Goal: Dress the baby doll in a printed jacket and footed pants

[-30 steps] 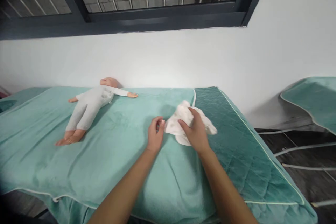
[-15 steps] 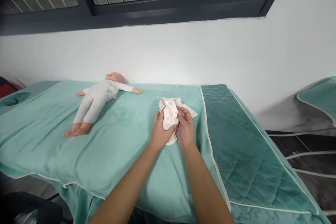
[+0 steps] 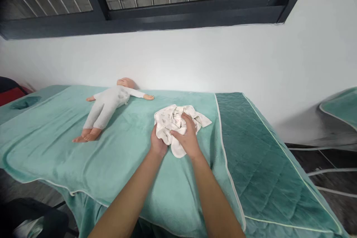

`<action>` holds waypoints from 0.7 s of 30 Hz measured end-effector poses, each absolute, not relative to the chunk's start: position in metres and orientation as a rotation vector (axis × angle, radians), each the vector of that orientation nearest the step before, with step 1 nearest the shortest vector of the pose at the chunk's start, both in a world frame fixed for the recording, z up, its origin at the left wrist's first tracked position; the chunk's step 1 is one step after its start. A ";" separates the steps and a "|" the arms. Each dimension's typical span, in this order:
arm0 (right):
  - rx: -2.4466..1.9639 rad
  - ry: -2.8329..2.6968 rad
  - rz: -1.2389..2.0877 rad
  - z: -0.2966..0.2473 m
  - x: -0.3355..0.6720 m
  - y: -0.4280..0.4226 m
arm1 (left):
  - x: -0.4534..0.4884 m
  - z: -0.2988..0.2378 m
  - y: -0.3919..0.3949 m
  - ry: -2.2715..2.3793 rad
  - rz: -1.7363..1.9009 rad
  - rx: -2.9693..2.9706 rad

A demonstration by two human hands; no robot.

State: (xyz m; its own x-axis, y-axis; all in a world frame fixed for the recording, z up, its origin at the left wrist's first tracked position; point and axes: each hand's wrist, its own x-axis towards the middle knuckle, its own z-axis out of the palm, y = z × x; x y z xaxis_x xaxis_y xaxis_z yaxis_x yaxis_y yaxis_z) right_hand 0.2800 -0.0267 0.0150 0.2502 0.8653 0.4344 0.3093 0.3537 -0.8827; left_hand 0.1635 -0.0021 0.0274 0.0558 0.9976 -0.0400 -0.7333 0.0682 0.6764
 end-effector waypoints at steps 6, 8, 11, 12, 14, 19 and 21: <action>-1.546 -1.251 0.288 0.004 0.283 -0.020 | 0.159 0.026 0.003 0.426 1.452 0.274; -1.460 -1.187 0.441 0.006 0.286 -0.022 | 0.158 0.026 0.004 0.420 1.458 0.285; -1.319 -0.990 0.675 0.010 0.290 -0.026 | 0.157 0.027 0.003 0.397 1.484 0.328; -1.273 -0.901 0.737 0.011 0.291 -0.028 | 0.157 0.028 0.003 0.388 1.490 0.335; -1.154 -0.720 0.834 0.013 0.293 -0.030 | 0.155 0.029 0.002 0.383 1.487 0.326; -0.817 -0.508 0.953 0.019 0.301 -0.037 | 0.151 0.029 0.001 0.346 1.487 0.310; -0.765 -0.503 0.957 0.020 0.307 -0.041 | 0.149 0.028 0.003 0.340 1.477 0.306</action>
State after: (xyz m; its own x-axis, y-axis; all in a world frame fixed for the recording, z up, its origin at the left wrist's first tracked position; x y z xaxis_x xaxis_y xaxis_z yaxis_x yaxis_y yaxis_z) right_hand 0.3074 -0.0406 0.0202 0.4962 0.8666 0.0526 -0.5350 0.3529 -0.7676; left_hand 0.1494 0.0025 0.0279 0.0626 0.9974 -0.0353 -0.9125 0.0715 0.4029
